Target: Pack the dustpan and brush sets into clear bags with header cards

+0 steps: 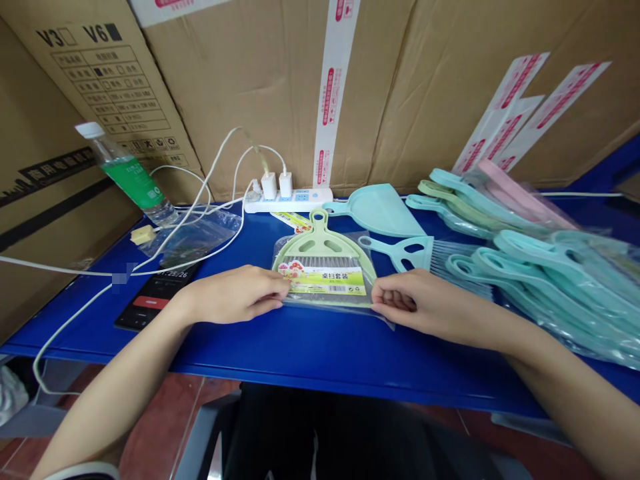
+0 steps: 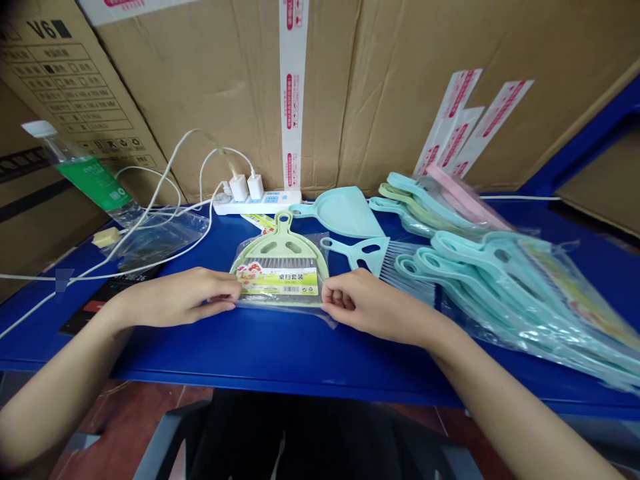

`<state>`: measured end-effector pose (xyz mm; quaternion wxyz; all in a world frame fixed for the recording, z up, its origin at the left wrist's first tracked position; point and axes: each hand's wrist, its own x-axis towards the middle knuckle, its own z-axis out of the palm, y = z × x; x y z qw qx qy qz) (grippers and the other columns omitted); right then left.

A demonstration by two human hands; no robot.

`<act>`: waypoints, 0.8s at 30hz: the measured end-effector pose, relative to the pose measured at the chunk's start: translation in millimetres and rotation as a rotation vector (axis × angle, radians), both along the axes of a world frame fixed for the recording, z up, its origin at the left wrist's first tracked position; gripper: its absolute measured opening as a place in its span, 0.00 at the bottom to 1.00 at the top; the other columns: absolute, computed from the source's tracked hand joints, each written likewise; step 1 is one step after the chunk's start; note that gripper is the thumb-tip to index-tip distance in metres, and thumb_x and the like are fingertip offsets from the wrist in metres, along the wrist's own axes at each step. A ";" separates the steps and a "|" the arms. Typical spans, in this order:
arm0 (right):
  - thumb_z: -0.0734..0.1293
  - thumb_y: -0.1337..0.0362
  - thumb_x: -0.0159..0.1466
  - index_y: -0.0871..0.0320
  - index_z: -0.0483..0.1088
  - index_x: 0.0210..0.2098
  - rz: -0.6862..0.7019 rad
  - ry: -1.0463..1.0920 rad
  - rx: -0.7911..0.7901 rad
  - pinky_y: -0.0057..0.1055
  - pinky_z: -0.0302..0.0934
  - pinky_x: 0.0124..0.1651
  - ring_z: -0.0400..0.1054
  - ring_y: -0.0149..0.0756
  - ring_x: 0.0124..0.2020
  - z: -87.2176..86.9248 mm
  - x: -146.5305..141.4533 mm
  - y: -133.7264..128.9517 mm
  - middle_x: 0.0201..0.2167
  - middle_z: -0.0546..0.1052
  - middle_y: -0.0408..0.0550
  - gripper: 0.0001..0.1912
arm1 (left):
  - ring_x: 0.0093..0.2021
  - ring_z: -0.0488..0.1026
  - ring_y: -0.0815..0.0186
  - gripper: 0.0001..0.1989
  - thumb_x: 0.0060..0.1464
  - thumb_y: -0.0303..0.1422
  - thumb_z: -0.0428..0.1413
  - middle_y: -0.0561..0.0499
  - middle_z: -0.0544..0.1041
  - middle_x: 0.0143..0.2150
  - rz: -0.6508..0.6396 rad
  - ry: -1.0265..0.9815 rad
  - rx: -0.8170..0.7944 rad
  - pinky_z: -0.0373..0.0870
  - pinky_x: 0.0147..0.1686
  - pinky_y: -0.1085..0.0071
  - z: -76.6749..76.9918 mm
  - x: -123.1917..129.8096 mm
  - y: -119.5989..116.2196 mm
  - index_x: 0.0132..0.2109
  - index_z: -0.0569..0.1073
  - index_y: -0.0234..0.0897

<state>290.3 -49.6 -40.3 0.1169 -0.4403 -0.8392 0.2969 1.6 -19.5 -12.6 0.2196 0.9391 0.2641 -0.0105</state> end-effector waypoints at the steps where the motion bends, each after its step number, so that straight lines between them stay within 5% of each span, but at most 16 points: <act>1: 0.57 0.58 0.64 0.54 0.60 0.22 0.004 -0.001 0.000 0.27 0.51 0.24 0.56 0.29 0.18 0.8 -0.3 -0.3 0.16 0.65 0.38 0.15 | 0.26 0.64 0.70 0.12 0.64 0.29 0.45 0.54 0.68 0.29 0.000 0.012 0.009 0.58 0.29 0.72 0.3 0.2 -0.2 0.30 0.63 0.38; 6: 0.57 0.51 0.64 0.54 0.59 0.22 -0.036 -0.004 -0.042 0.29 0.50 0.24 0.54 0.30 0.20 5.5 -0.5 -1.6 0.17 0.62 0.38 0.19 | 0.26 0.64 0.70 0.10 0.63 0.28 0.45 0.54 0.69 0.30 0.011 0.044 0.067 0.58 0.29 0.71 -0.1 1.4 0.1 0.31 0.62 0.39; 12: 0.69 0.49 0.54 0.53 0.65 0.28 -0.072 -0.063 -0.092 0.30 0.54 0.28 0.59 0.33 0.24 1.8 3.6 -2.1 0.21 0.65 0.38 0.16 | 0.27 0.65 0.69 0.09 0.61 0.27 0.45 0.52 0.69 0.33 0.034 0.047 0.128 0.58 0.29 0.71 -1.0 3.1 -1.0 0.31 0.61 0.39; 17: 0.59 0.53 0.64 0.53 0.58 0.22 -0.059 -0.036 0.018 0.30 0.50 0.27 0.54 0.30 0.19 -3.3 -1.3 -0.3 0.16 0.60 0.37 0.17 | 0.28 0.69 0.67 0.08 0.61 0.27 0.44 0.51 0.72 0.33 0.077 0.097 0.195 0.60 0.30 0.71 -2.7 6.4 -1.6 0.32 0.63 0.39; 24: 0.56 0.55 0.63 0.53 0.51 0.20 -0.113 -0.034 0.107 0.30 0.47 0.26 0.50 0.30 0.18 -6.8 -8.1 1.4 0.14 0.55 0.36 0.17 | 0.28 0.74 0.63 0.12 0.66 0.35 0.45 0.52 0.75 0.26 0.269 0.257 0.349 0.58 0.26 0.72 -6.4 19.4 -5.0 0.37 0.70 0.38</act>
